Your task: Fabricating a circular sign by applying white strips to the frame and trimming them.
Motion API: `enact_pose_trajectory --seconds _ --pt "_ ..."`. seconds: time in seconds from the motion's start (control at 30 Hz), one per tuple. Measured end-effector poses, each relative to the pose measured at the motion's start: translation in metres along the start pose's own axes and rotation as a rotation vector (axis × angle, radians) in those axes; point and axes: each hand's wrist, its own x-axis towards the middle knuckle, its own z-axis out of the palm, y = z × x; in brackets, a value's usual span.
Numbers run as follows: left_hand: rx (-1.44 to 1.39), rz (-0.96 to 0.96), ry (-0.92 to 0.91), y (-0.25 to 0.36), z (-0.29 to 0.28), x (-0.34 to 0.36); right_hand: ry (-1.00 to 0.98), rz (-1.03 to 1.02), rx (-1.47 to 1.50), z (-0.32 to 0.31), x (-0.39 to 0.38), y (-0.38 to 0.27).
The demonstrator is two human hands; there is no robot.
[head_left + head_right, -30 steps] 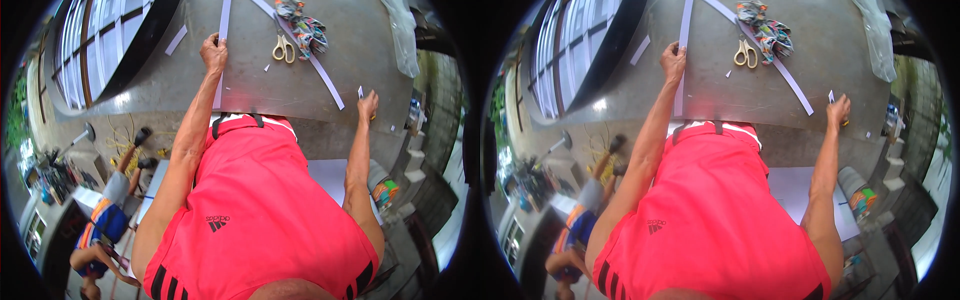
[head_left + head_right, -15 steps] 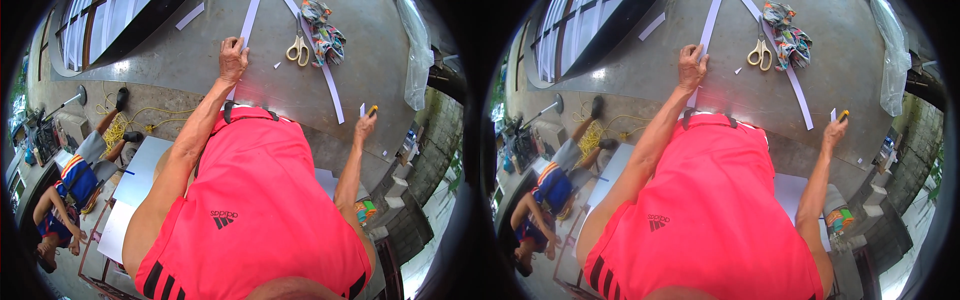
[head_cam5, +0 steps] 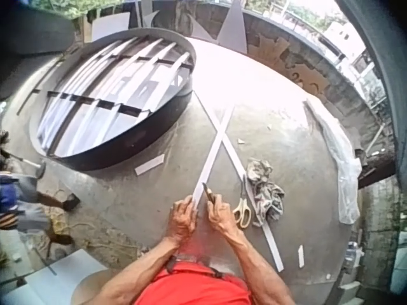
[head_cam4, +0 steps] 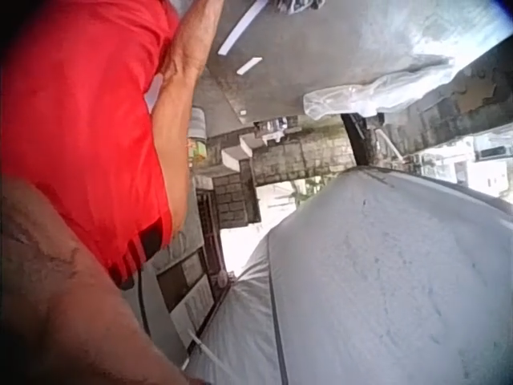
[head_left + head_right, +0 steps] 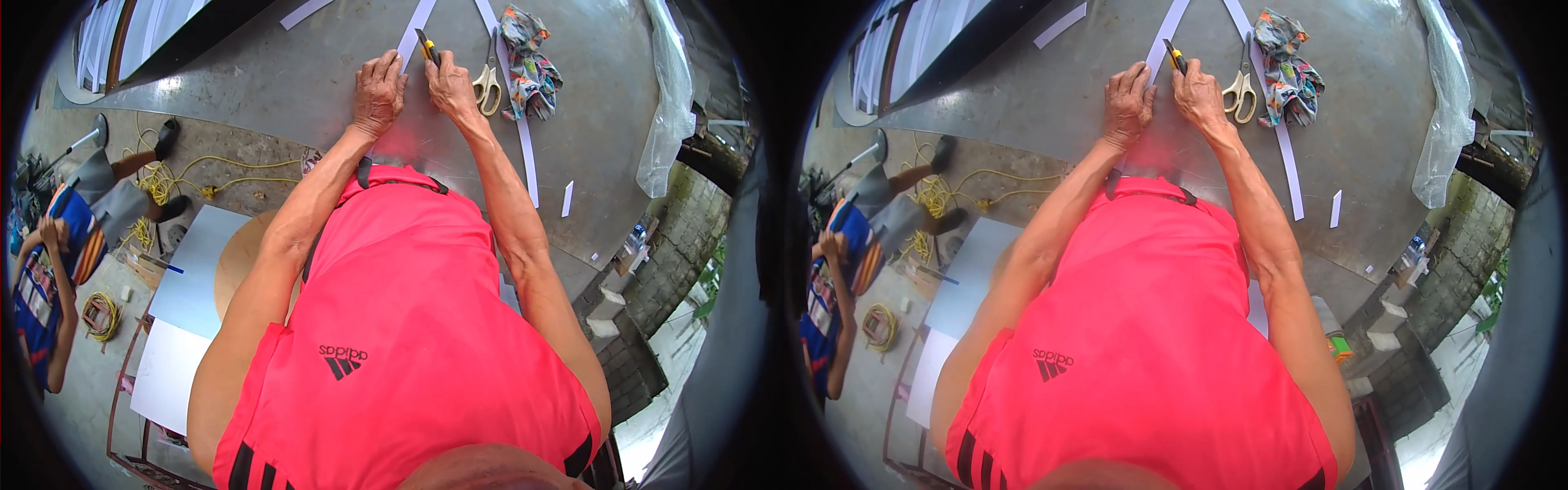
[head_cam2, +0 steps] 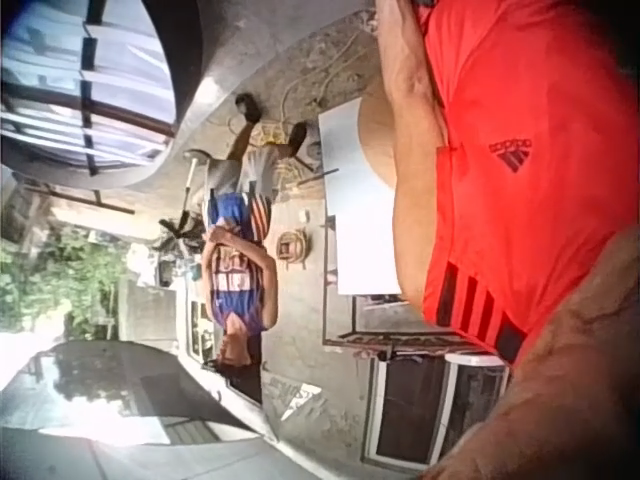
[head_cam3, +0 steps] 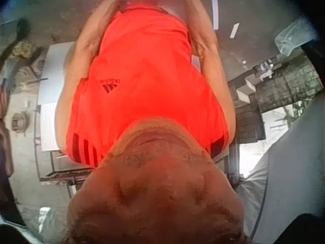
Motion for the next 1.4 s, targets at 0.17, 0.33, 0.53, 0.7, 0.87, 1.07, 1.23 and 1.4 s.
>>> enact_pose_trajectory --seconds 0.17,0.33,0.53,0.7,0.87,1.07,1.23,1.4 --pt "0.02 0.028 0.003 -0.001 0.001 0.001 -0.062 0.064 -0.019 0.001 0.004 -0.001" --pt "0.019 0.032 0.011 -0.001 0.002 0.001 -0.022 -0.004 -0.098 0.0 0.004 -0.004" --pt "0.032 0.042 0.021 -0.002 0.002 0.001 -0.045 0.007 -0.112 -0.001 0.005 -0.009" --pt "0.037 0.04 0.015 -0.002 0.003 0.0 -0.071 0.05 -0.117 -0.002 0.007 -0.013" --pt "0.035 0.039 0.013 -0.002 0.003 0.0 -0.075 0.059 -0.139 -0.002 0.008 -0.016" --pt "-0.008 -0.001 -0.008 -0.001 0.002 0.008 -0.12 0.073 -0.229 -0.004 0.01 -0.025" --pt "0.059 0.022 0.021 -0.004 0.009 0.018 -0.203 0.114 -0.281 -0.009 0.015 -0.036" --pt "0.091 -0.001 0.032 -0.004 0.013 0.017 -0.241 0.11 -0.304 -0.011 0.015 -0.041"
